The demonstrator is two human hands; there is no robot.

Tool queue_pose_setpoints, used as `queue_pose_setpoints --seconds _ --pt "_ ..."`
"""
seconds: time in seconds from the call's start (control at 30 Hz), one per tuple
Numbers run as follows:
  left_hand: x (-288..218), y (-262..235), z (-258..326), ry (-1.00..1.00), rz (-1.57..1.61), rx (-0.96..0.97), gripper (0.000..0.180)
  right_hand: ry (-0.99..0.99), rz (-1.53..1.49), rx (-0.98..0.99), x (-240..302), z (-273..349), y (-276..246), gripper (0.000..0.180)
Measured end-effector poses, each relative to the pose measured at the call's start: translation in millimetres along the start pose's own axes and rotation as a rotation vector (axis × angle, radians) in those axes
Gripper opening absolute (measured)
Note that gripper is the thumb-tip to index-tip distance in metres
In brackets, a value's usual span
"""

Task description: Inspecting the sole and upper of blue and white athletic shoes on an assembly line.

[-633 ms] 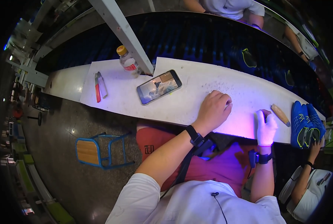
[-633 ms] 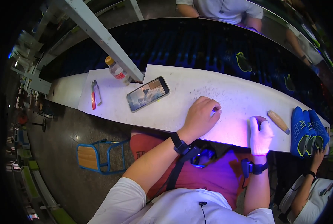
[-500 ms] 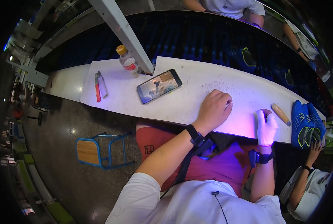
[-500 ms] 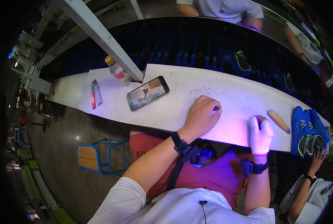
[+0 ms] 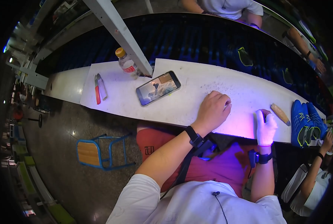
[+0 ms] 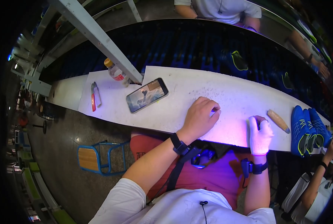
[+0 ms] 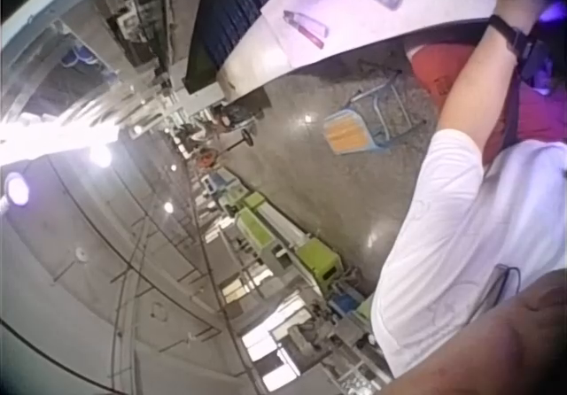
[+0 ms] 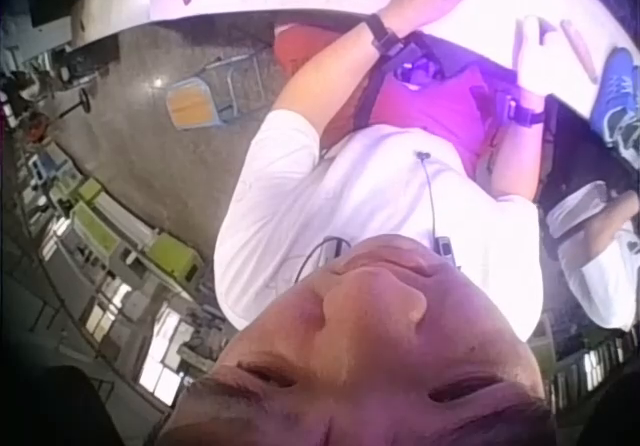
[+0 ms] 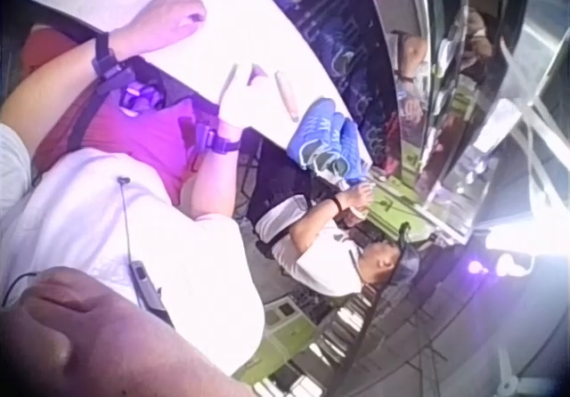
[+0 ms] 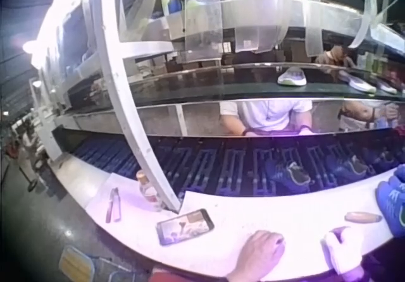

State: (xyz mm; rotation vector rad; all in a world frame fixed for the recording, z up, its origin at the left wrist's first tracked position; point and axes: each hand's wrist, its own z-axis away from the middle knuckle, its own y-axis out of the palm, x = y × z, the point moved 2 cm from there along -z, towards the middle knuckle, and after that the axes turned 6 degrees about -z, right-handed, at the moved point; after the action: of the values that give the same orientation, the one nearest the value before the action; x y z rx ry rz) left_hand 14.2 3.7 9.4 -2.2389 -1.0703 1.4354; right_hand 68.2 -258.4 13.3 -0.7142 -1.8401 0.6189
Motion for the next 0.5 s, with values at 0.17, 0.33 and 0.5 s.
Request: queue_pose_setpoints --seconds 0.17,0.33,0.5 --pt "0.1 -0.2 -0.6 -0.011 0.012 0.007 0.007 0.093 -0.101 0.031 -0.9 -1.5 -1.2 0.022" --pt "-0.5 0.2 -0.3 -0.014 0.011 0.015 0.007 0.099 -0.058 0.035 2.0 -0.4 -2.4 0.022" --pt "-0.7 -0.6 -1.6 -0.003 0.01 0.01 0.007 0.056 0.02 0.02 2.7 -0.1 -1.1 0.022"
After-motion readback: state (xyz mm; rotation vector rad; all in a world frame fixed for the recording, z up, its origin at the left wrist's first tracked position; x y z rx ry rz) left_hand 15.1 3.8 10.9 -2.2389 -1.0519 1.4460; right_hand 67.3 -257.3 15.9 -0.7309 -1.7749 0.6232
